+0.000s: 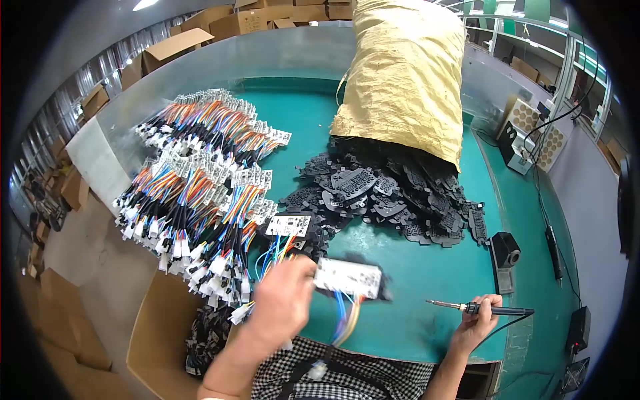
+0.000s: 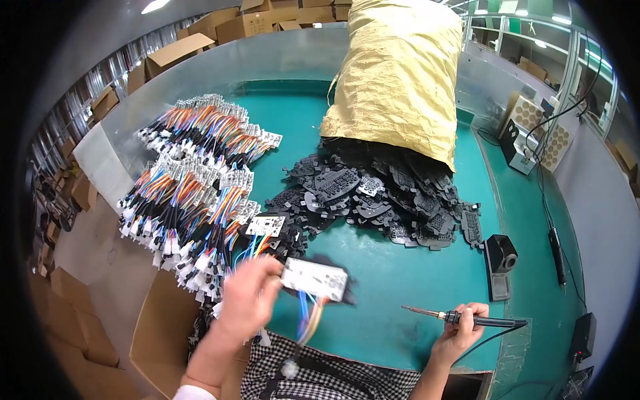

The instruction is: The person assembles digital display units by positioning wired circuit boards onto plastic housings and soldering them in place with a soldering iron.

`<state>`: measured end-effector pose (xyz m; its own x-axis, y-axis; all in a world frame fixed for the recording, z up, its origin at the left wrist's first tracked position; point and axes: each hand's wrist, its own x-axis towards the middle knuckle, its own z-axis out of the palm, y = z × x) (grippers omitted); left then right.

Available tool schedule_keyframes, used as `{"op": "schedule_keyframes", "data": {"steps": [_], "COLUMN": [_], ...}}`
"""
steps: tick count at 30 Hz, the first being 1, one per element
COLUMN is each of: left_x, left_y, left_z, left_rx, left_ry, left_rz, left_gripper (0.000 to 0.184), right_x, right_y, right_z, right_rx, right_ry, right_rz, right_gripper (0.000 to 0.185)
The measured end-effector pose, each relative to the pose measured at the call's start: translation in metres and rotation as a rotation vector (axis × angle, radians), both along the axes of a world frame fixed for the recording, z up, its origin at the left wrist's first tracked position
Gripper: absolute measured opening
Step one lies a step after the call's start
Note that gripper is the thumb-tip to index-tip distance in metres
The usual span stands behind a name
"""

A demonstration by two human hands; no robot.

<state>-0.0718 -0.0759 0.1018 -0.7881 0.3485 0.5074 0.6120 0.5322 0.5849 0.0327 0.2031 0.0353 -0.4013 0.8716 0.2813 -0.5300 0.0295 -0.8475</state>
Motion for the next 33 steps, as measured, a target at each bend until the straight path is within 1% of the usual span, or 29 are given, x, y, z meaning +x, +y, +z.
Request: {"op": "schedule_keyframes", "data": {"steps": [2,4,6,8,11,13,14,15,18,19,20,22,23,24,25,26,27,28,29,30,31,32,33], "left_x": [-0.023,-0.049,-0.074,-0.096,-0.107,-0.11,-0.112,-0.111,-0.109,-0.108,-0.108,-0.092,-0.081,-0.075,-0.063,-0.056,-0.044,-0.038,-0.03,-0.023,-0.018,-0.016,-0.019], "left_y": [-0.016,-0.029,-0.041,-0.054,-0.058,-0.055,-0.056,-0.053,-0.045,-0.041,-0.035,-0.011,0.005,0.021,0.041,0.06,0.08,0.099,0.117,0.133,0.148,0.159,0.17], "left_z": [0.021,0.031,0.02,0.005,-0.007,-0.013,-0.012,-0.009,0.004,0.011,0.018,0.04,0.049,0.05,0.053,0.045,0.043,0.029,0.018,0.007,-0.001,-0.014,-0.024], "left_rx": [-0.002,0.007,0.009,-0.078,-0.066,-0.263,-0.297,-0.39,-0.637,-0.678,-0.607,-0.44,-0.396,-0.324,-0.315,-0.273,-0.294,-0.356,-0.492,-0.552,-0.656,-0.641,-0.597], "left_ry": [0.053,-0.044,-0.041,-0.083,-0.056,0.049,0.074,0.112,0.193,0.244,0.323,0.335,0.352,0.438,0.389,0.42,0.405,0.368,0.284,0.231,0.112,0.067,0.03], "left_rz": [0.129,0.172,0.154,0.199,0.174,0.212,0.199,0.239,0.345,0.366,0.329,0.283,0.262,0.179,0.123,0.052,-0.034,-0.065,-0.116,-0.21,-0.284,-0.341,-0.372], "left_gripper": [0.017,0.016,0.016,0.013,0.015,0.014,0.015,0.014,0.013,0.011,0.008,0.006,0.008,0.011,0.011,0.012,0.012,0.01,0.009,0.009,0.011,0.012,0.02], "right_x": [0.002,0.003,0.004,0.006,0.007,0.007,0.007,0.007,0.01,0.009,0.008,0.008,0.009,0.01,0.009,0.009,0.009,0.009,0.009,0.01,0.01,0.01,0.011], "right_y": [0.0,0.001,0.003,0.004,0.005,0.005,0.006,0.006,0.009,0.009,0.008,0.006,0.008,0.008,0.006,0.006,0.008,0.009,0.009,0.01,0.01,0.01,0.011], "right_z": [0.001,0.0,0.0,0.0,-0.002,-0.003,-0.004,-0.005,-0.008,-0.008,-0.005,-0.001,-0.005,-0.003,-0.001,0.001,-0.002,-0.003,-0.005,-0.004,-0.002,-0.002,-0.002], "right_rx": [-0.016,-0.024,-0.029,-0.017,-0.055,-0.065,-0.073,-0.085,-0.063,-0.071,-0.07,-0.06,-0.084,-0.08,-0.089,-0.097,-0.073,-0.066,-0.065,-0.064,-0.06,-0.057,-0.069], "right_ry": [-0.012,0.0,0.015,0.007,0.028,0.033,0.037,0.047,0.081,0.091,0.09,0.088,0.114,0.114,0.125,0.136,0.139,0.14,0.145,0.151,0.133,0.134,0.159], "right_rz": [0.025,0.041,0.05,0.062,0.062,0.057,0.061,0.043,0.1,0.088,0.071,0.044,0.042,0.037,0.013,-0.01,-0.021,-0.027,-0.053,-0.079,-0.11,-0.114,-0.138], "right_gripper": [0.014,0.014,0.014,0.014,0.013,0.013,0.013,0.013,0.015,0.016,0.016,0.014,0.015,0.015,0.014,0.014,0.014,0.014,0.014,0.013,0.014,0.014,0.016]}}
